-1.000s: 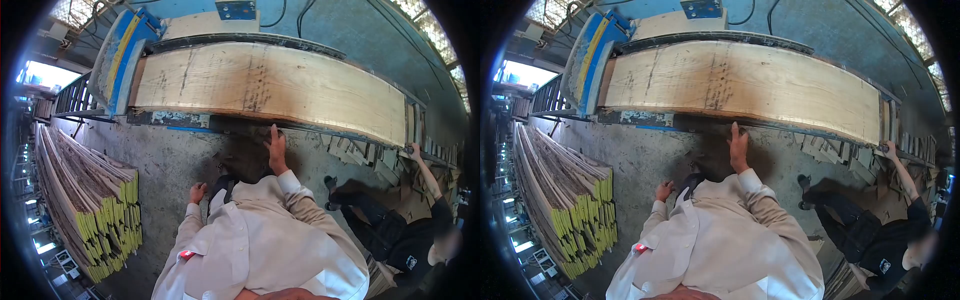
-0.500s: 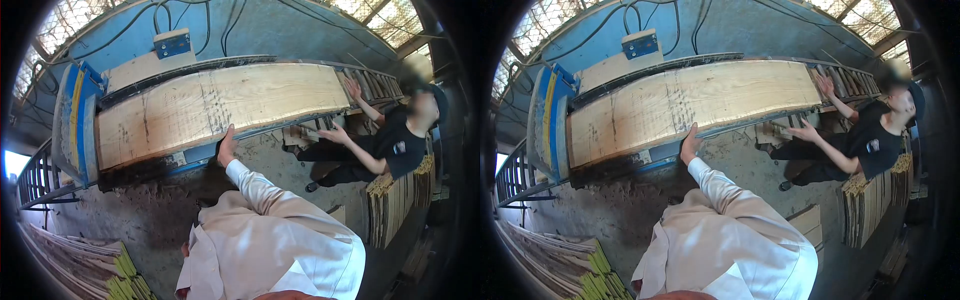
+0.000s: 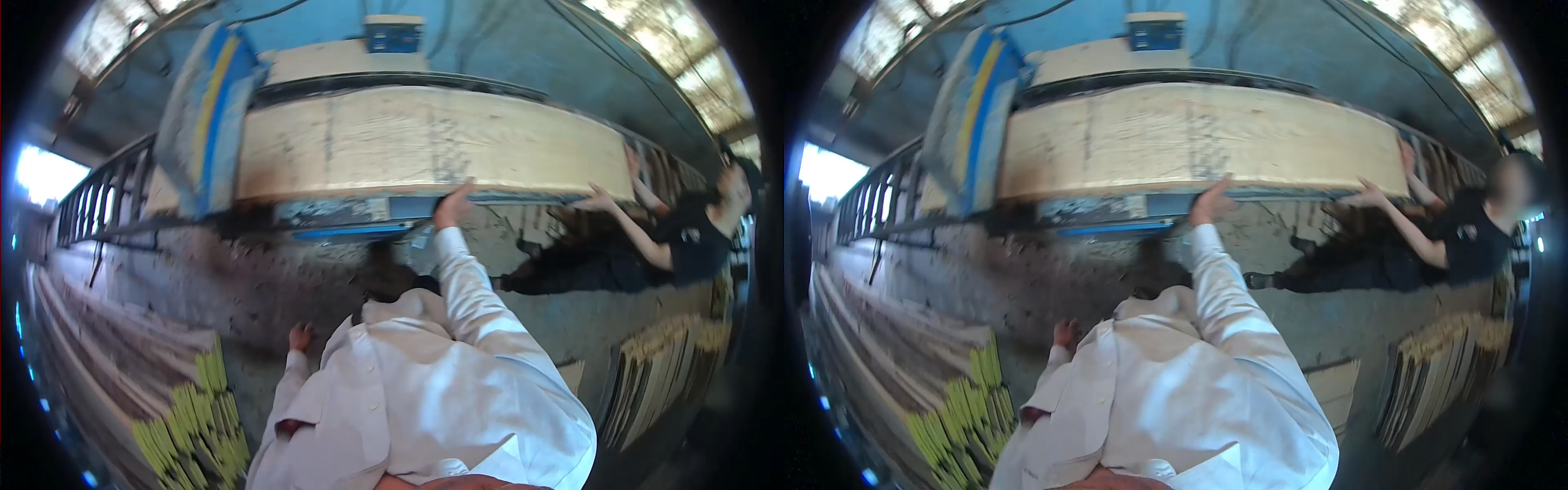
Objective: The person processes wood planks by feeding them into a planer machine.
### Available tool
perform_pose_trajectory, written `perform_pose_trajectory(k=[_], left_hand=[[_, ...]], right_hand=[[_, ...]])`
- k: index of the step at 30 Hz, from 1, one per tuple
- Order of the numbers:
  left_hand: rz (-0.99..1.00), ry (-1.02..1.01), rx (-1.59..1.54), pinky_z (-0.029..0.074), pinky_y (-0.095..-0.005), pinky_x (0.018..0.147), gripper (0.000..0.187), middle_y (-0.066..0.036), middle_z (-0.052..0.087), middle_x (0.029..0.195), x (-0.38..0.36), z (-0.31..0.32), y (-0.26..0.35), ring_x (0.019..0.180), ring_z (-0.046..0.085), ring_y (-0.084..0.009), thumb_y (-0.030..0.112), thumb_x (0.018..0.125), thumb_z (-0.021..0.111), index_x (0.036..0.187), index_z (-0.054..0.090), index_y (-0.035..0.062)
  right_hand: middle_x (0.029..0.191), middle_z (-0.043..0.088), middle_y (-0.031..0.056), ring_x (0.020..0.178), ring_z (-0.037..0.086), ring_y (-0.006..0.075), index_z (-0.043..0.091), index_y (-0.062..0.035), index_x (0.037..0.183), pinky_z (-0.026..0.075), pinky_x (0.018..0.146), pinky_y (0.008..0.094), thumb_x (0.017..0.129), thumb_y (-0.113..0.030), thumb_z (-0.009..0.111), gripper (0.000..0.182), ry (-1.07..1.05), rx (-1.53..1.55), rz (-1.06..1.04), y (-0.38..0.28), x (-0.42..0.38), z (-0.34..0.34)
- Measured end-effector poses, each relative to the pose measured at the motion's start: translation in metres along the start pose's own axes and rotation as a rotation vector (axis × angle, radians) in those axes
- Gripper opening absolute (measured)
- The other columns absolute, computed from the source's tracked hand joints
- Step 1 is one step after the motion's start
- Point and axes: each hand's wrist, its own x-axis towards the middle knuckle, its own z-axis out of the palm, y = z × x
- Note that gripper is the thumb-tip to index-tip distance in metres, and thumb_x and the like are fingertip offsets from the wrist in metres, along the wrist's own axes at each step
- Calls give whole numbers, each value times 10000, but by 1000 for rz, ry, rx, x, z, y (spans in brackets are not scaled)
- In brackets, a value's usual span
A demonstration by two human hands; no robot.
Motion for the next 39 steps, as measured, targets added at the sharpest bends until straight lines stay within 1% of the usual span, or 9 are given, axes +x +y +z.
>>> perform_pose_trajectory(k=[2, 9, 14, 21, 23, 25, 27, 31, 39], left_hand=[[-127, -9, -165, 568, -406, 650, 409, -217, 724, 932, 15, -4, -2, 801, 724, -274, 301, 933, 676, 1050, 666, -91], [-199, -17, -270, 563, -417, 741, 436, -237, 724, 998, -5, 18, 4, 890, 727, -318, 330, 930, 664, 1095, 681, -73], [-8, -35, 142, 511, -460, 920, 493, -233, 710, 1077, -23, 47, -22, 1071, 665, -390, 448, 910, 635, 1079, 722, -7], [-129, -57, 150, 496, -459, 933, 490, -253, 695, 1113, -32, 50, -26, 1094, 649, -413, 444, 912, 628, 1107, 720, 4], [-83, -59, 178, 507, -491, 921, 541, -279, 681, 1099, -26, 48, -25, 1062, 647, -435, 482, 894, 645, 1064, 712, -27], [5, -22, 180, 506, -492, 917, 529, -287, 677, 1094, -13, 56, -40, 1059, 650, -429, 465, 895, 643, 1052, 711, -35], [-73, -38, -34, 507, -475, 919, 511, -274, 683, 1112, -3, 60, -40, 1063, 657, -416, 438, 901, 642, 1071, 707, -39], [-75, -52, -129, 508, -452, 924, 476, -243, 699, 1117, 13, 67, -35, 1070, 661, -400, 407, 903, 651, 1107, 707, -19], [-86, -51, -28, 509, -437, 924, 452, -222, 711, 1109, -1, 57, -17, 1078, 672, -366, 403, 898, 660, 1102, 722, 5]], right_hand=[[1106, 638, 379, 1002, 643, 447, 567, 237, 1115, 479, 883, 495, 897, -654, 580, 917, 23, 23, -35, -10, -9, 1], [1176, 646, 332, 1051, 644, 396, 601, 227, 1129, 465, 932, 458, 895, -660, 564, 918, 49, -19, 87, -37, -31, -3], [1188, 643, 318, 1080, 629, 391, 577, 247, 1144, 457, 943, 441, 896, -673, 551, 953, 29, -140, 114, -47, -37, -7], [1123, 678, 290, 1000, 647, 386, 630, 225, 1071, 478, 886, 460, 917, -646, 544, 889, 8, -31, 27, -36, -38, -2], [1154, 671, 292, 1045, 644, 387, 634, 208, 1101, 470, 927, 456, 923, -682, 485, 920, -73, 91, 8, -32, -35, -1], [1223, 628, 337, 1144, 610, 447, 629, 176, 1161, 432, 1012, 480, 908, -777, 331, 1030, -56, -300, 19, -42, -43, -9], [1220, 622, 349, 1145, 599, 472, 623, 195, 1141, 425, 1007, 496, 899, -790, 330, 1056, 7, -293, -19, -21, -22, -3], [1300, 590, 307, 1133, 592, 385, 525, 236, 1233, 447, 988, 427, 894, -667, 572, 966, -14, -7, 58, -36, -34, -4], [1067, 668, 320, 930, 637, 369, 601, 260, 1027, 479, 891, 441, 933, -618, 563, 884, 40, -18, -4, -37, -35, -1]])
